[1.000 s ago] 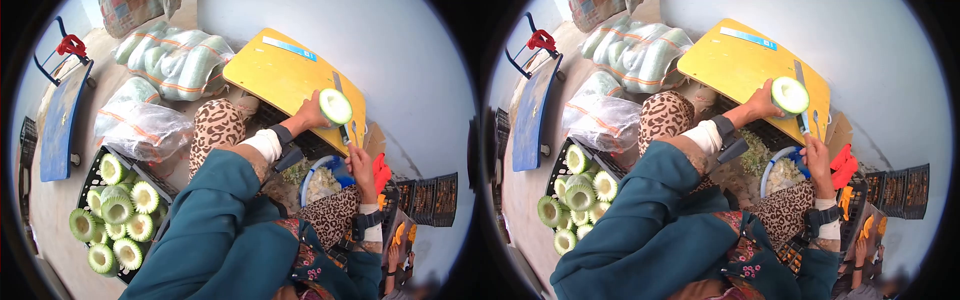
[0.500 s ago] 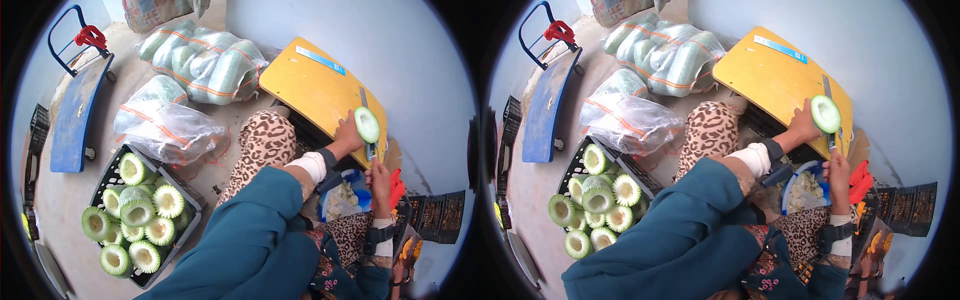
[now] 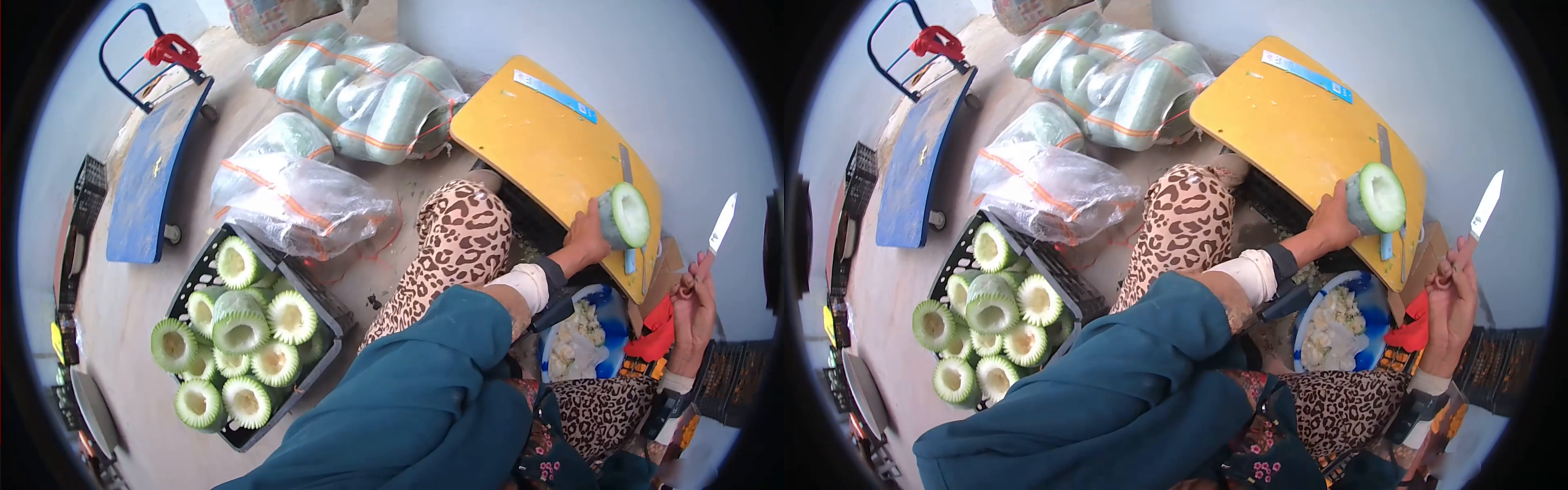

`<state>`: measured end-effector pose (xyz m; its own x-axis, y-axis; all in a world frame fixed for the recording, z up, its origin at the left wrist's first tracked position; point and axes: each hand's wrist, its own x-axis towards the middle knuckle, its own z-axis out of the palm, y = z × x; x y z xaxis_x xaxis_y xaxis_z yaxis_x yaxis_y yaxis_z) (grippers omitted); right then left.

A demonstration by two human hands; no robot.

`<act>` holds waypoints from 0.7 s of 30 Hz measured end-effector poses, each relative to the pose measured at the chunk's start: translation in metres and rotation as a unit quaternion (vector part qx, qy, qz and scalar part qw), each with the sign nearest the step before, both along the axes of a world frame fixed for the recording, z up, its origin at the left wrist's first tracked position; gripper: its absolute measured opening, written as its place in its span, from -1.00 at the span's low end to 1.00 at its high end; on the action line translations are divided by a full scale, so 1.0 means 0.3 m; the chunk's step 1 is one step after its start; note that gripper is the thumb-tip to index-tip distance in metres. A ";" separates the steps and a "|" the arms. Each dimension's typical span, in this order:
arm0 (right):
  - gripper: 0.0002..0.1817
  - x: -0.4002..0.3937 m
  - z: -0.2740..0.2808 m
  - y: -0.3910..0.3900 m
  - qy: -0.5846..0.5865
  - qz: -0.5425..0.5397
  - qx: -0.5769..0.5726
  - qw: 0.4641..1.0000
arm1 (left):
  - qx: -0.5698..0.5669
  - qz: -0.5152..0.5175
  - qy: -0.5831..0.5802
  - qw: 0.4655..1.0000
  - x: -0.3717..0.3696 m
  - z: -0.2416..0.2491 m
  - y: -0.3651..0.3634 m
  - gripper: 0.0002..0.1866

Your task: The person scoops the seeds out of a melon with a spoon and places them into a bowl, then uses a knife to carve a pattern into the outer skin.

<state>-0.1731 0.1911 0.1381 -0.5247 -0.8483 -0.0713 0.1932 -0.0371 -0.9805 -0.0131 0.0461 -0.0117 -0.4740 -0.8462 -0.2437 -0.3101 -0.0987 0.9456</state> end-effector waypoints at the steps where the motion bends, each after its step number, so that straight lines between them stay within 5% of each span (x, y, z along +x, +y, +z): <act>1: -0.51 -0.014 -0.024 0.003 -0.016 0.008 0.010 1.000 | 0.000 0.006 0.001 1.000 0.004 -0.005 0.005 -0.05; 6: -0.63 -0.107 -0.156 0.040 -0.108 0.052 0.025 0.993 | -0.016 0.027 0.027 0.999 0.011 -0.045 0.007 -0.16; 21: -0.77 -0.115 -0.308 0.074 -0.084 0.027 0.072 0.994 | -0.057 0.102 0.082 0.990 0.008 -0.116 0.027 -0.40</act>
